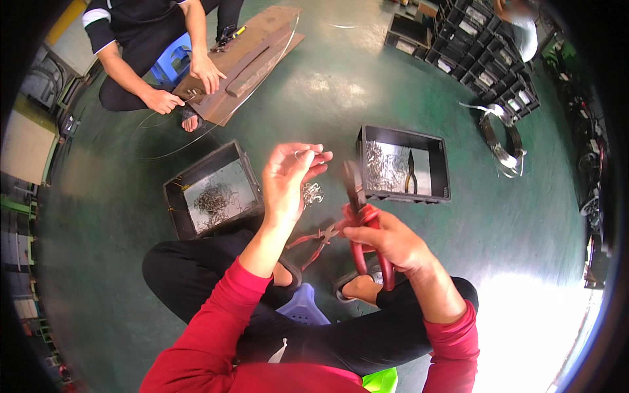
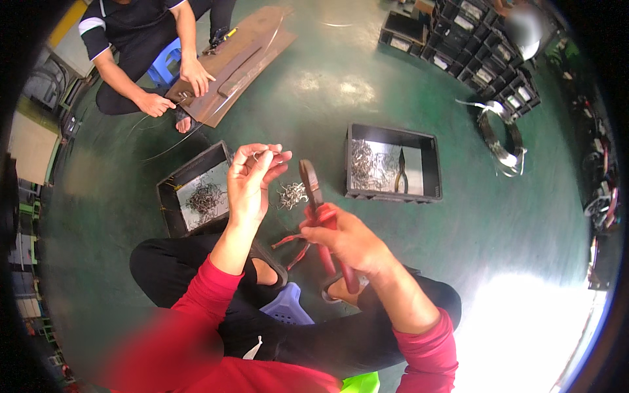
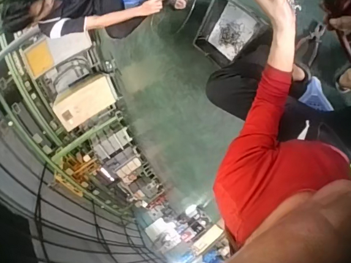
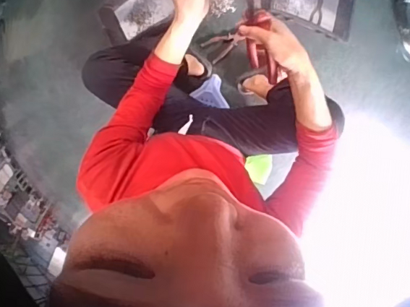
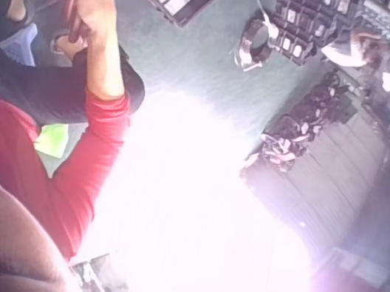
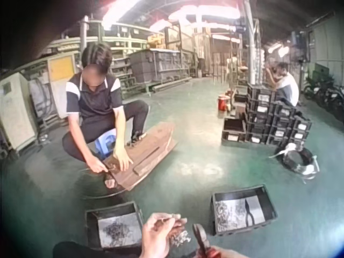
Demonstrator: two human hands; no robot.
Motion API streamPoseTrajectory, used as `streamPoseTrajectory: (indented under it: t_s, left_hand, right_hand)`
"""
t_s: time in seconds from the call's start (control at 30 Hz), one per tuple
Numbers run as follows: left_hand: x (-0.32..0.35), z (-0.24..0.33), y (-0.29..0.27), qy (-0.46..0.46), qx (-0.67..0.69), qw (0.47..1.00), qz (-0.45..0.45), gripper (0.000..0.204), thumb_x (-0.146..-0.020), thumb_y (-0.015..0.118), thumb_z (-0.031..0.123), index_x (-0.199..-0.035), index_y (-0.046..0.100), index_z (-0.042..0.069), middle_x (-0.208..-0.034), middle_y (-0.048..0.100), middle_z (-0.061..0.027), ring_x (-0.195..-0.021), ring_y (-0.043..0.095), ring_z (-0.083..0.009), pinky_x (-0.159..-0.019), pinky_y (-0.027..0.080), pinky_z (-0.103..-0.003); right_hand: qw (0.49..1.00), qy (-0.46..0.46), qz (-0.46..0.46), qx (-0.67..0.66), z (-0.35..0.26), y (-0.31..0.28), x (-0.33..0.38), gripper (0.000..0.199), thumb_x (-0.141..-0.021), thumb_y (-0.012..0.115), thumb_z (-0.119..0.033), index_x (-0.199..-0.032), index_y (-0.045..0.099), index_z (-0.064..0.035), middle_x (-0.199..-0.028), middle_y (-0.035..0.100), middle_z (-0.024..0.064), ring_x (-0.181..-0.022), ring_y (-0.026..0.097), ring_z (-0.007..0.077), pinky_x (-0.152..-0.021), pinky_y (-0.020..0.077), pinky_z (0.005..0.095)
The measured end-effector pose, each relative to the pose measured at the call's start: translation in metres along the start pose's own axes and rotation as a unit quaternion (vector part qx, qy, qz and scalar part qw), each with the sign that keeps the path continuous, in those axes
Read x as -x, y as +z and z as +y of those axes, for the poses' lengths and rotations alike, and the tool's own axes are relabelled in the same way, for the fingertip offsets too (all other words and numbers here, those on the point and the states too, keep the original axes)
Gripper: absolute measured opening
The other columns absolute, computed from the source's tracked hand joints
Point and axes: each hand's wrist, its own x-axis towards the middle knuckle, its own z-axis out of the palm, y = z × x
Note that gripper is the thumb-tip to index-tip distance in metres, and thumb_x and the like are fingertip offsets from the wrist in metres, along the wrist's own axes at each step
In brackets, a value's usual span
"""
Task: The person sits on a low stool and uses pliers to cut small pieces of wire from a larger coil. They repeatedly pick up wire, cut it, and place the pieces into a nearby tray.
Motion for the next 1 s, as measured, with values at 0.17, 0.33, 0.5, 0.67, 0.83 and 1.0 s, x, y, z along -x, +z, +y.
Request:
streamPoseTrajectory:
  t_s: [0.17,0.33,0.5,0.67,0.83,1.0]
  left_hand:
    - [0.007,0.011,0.001,0.067,0.003,0.998,-0.012,0.007,-0.093,0.056,0.006,-0.101,0.057,0.007,-0.1,0.066,-0.0096,-0.093,0.067,-0.0244,-0.082,0.056,-0.035]
    - [0.005,0.02,-0.004,0.044,-0.025,0.999,-0.005,0.008,-0.092,0.058,0.005,-0.1,0.057,0.005,-0.096,0.065,-0.0097,-0.086,0.068,-0.0223,-0.078,0.056,-0.034]
    - [0.002,0.023,-0.013,0.032,-0.048,0.998,-0.002,0.009,-0.091,0.059,0.003,-0.099,0.059,0.002,-0.097,0.065,-0.0104,-0.081,0.068,-0.0204,-0.074,0.057,-0.032]
    - [0.001,0.02,-0.019,0.021,-0.096,0.995,-0.017,0.012,-0.089,0.062,0.003,-0.101,0.064,0.001,-0.095,0.066,-0.0083,-0.082,0.066,-0.014,-0.07,0.056,-0.028]
    - [0.005,0.034,-0.013,-0.003,-0.178,0.983,-0.041,0.017,-0.089,0.062,0.004,-0.104,0.068,0.001,-0.092,0.066,-0.0056,-0.075,0.061,-0.0078,-0.063,0.053,-0.023]
    - [0.006,0.045,-0.019,-0.114,-0.134,0.981,-0.088,0.019,-0.09,0.06,0.005,-0.105,0.068,-0.001,-0.08,0.065,-0.0035,-0.059,0.055,-0.0055,-0.054,0.047,-0.021]
  right_hand:
    - [0.999,0.029,-0.019,-0.002,-0.015,0.027,-0.005,0.056,-0.092,0.061,-0.024,-0.133,0.039,0.0058,-0.12,0.058,0.0136,-0.114,0.053,0.0197,-0.097,0.0399,0.0337]
    - [0.999,0.005,-0.013,0.033,-0.021,0.027,-0.01,0.056,-0.092,0.06,-0.023,-0.134,0.039,0.0071,-0.12,0.058,0.0148,-0.114,0.053,0.0196,-0.098,0.0387,0.0327]
    - [0.999,0.011,-0.005,0.034,-0.025,0.023,-0.01,0.054,-0.092,0.06,-0.022,-0.132,0.04,0.0083,-0.119,0.058,0.016,-0.112,0.054,0.0197,-0.099,0.0374,0.0317]
    - [0.998,0.013,-0.006,0.053,-0.025,0.018,-0.011,0.05,-0.092,0.061,-0.02,-0.13,0.043,0.0078,-0.116,0.06,0.0152,-0.11,0.054,0.0183,-0.1,0.0372,0.0316]
    - [0.992,-0.002,0.007,0.126,-0.028,0.012,-0.01,0.048,-0.091,0.062,-0.016,-0.131,0.044,0.004,-0.114,0.062,0.0124,-0.108,0.055,0.016,-0.099,0.0388,0.0314]
    - [0.99,-0.01,0.007,0.14,-0.03,0.016,-0.009,0.044,-0.09,0.063,-0.016,-0.128,0.047,0.0012,-0.107,0.062,0.0087,-0.101,0.055,0.0139,-0.091,0.0415,0.0286]
